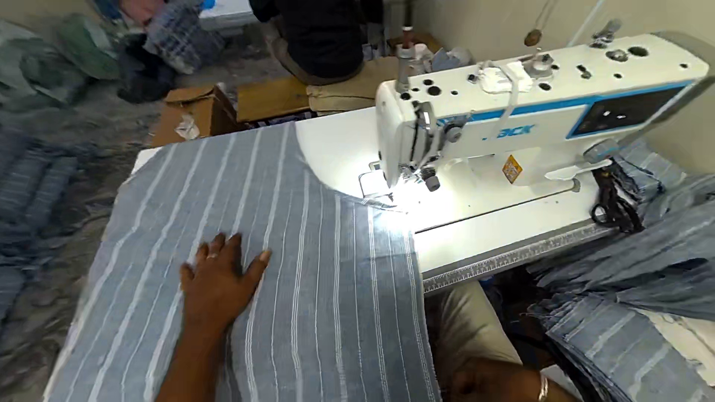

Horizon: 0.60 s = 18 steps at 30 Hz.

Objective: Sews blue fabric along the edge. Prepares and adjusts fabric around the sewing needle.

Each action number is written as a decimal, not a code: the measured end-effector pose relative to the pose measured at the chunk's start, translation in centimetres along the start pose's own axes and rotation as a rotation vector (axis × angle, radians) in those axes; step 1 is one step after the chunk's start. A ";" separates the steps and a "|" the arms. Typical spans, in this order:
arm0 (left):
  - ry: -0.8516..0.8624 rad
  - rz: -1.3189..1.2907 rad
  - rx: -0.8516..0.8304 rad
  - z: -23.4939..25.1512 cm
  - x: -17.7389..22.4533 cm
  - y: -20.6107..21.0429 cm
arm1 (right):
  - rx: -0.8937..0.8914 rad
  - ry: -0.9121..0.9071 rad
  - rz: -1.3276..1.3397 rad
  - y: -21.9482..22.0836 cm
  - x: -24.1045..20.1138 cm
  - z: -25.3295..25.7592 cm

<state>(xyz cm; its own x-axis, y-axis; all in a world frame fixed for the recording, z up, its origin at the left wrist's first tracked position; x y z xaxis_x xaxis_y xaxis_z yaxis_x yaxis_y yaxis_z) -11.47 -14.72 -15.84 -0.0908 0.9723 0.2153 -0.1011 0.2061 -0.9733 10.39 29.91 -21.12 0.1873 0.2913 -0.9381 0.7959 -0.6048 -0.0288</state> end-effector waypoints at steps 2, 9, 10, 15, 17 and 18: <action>-0.030 0.015 0.026 -3.3 0.7 0.3 | 0.252 0.016 0.001 -2.0 1.3 0.4; 0.242 -0.130 -0.129 -4.2 10.7 -1.8 | 0.645 -0.171 0.084 -3.7 -2.8 6.3; 0.308 -0.137 -0.239 -3.7 14.8 -1.9 | 0.746 -0.175 0.067 -3.5 -3.8 6.6; 0.261 -0.019 -0.703 0.9 30.9 1.0 | 0.948 -0.079 -0.241 -3.2 -5.5 6.5; 0.144 0.011 -0.787 2.4 33.2 1.2 | 0.920 0.011 -0.399 -3.2 -5.6 5.8; 0.100 0.014 -0.838 2.9 33.7 1.4 | 0.890 0.047 -0.457 -3.2 -5.8 5.7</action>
<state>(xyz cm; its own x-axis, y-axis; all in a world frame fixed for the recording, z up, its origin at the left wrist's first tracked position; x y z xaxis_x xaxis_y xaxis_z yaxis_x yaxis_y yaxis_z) -17.54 18.03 -9.70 0.0054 0.9725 0.2328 0.6712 0.1691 -0.7217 3.45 25.98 -17.49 0.0090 0.6520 -0.7582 0.0797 -0.7563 -0.6494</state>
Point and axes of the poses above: each hand's wrist, its own z-axis towards the middle knuckle, its own y-axis out of the palm, x = y × z, the point moved 1 cm from there along z, towards the middle knuckle, and after that the axes turned 8 degrees about -y, right-handed, at the moved point
